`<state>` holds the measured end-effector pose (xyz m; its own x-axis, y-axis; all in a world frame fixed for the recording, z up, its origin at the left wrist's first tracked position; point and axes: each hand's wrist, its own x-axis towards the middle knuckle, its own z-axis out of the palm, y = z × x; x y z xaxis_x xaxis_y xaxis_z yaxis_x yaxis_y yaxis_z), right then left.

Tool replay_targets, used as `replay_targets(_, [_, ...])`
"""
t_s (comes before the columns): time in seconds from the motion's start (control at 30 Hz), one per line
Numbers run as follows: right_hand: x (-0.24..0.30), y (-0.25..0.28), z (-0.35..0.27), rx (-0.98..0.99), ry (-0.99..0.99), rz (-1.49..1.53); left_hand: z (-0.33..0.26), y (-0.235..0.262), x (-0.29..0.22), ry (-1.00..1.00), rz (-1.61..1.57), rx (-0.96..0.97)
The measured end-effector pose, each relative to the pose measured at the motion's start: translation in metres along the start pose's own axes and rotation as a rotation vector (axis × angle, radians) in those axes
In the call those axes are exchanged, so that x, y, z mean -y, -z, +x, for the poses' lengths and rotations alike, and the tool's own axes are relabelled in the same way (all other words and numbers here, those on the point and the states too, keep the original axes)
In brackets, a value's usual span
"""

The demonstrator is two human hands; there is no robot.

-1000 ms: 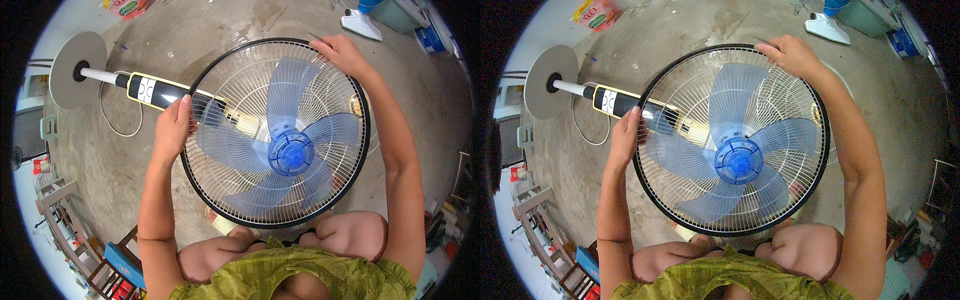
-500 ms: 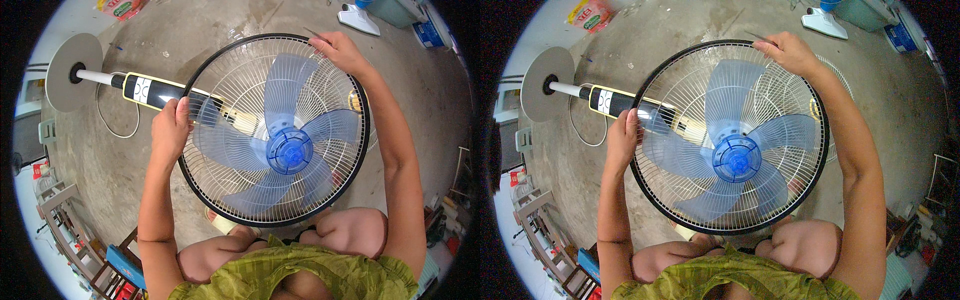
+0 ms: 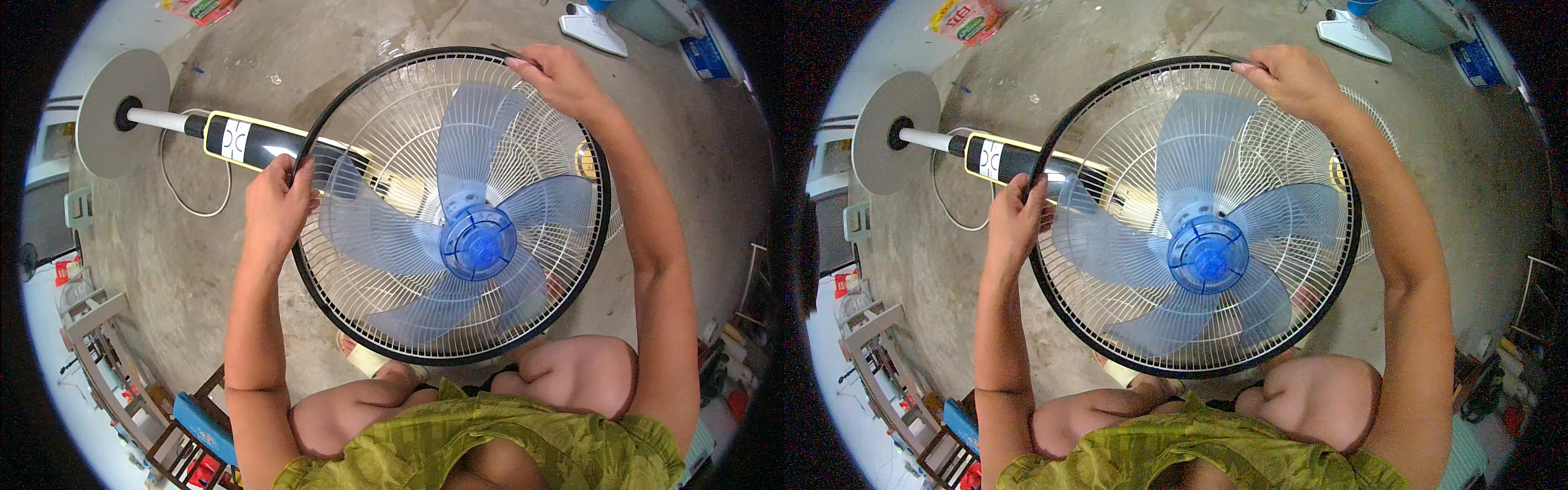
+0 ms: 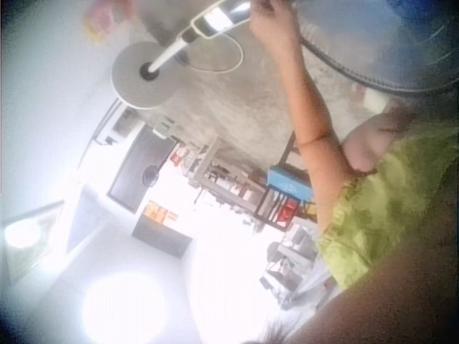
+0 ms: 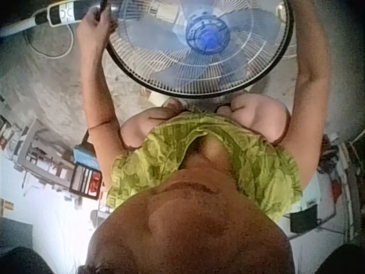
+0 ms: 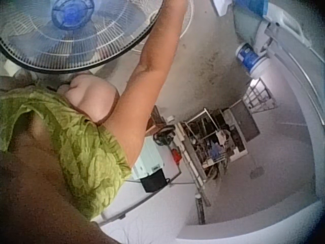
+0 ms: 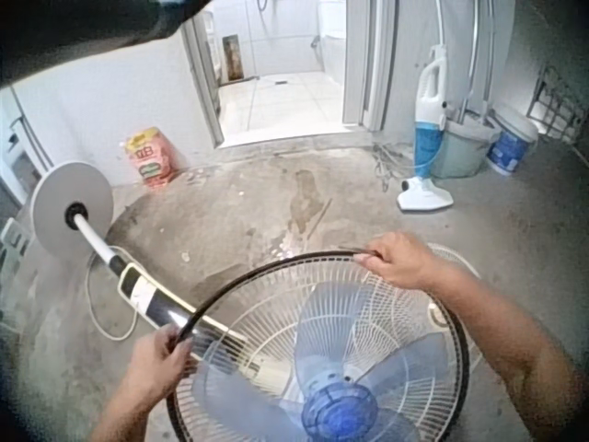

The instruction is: The person sits on the floor and assembles a standing fan. They attach the front wire cage to the fan head, align the tabs, and secure it using a screwdriver to tighten the central nut. The person then attaches the rear wire cage and secures it in place.

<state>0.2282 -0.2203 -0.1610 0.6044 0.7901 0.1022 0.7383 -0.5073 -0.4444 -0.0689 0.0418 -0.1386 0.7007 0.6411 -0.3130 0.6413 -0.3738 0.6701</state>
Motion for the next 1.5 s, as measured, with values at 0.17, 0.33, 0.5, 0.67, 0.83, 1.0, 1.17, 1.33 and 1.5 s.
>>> replay_targets(0.17, [0.002,0.003,0.002,0.038,0.003,0.021,0.001,0.001,-0.007,0.033,0.02,0.03])
replay_targets(0.33, [0.0,0.014,0.023,0.203,-0.005,0.044,0.005,0.002,-0.003,0.081,-0.044,0.118])
replay_targets(0.5, [0.039,0.004,0.051,0.253,0.097,0.109,0.004,0.002,-0.002,0.043,0.01,0.108])
replay_targets(0.67, [0.039,0.007,0.069,0.448,0.045,0.3,0.005,0.002,-0.005,0.046,0.016,0.103])
replay_targets(0.83, [0.041,0.005,0.068,0.425,0.126,0.26,0.007,0.002,-0.005,0.032,0.063,0.11])
replay_targets(1.0, [0.048,-0.009,0.064,0.237,0.168,0.168,0.003,0.001,-0.005,0.015,0.072,0.064])
replay_targets(1.17, [0.055,0.002,0.055,0.143,0.178,0.052,0.001,0.0,-0.008,-0.018,0.141,0.006])
replay_targets(1.33, [0.06,0.012,0.041,-0.015,0.315,-0.126,0.0,-0.003,-0.01,0.004,0.013,0.007])
replay_targets(1.5, [0.007,0.044,-0.019,-0.438,0.132,-0.058,-0.004,-0.003,-0.005,-0.034,0.081,-0.024])
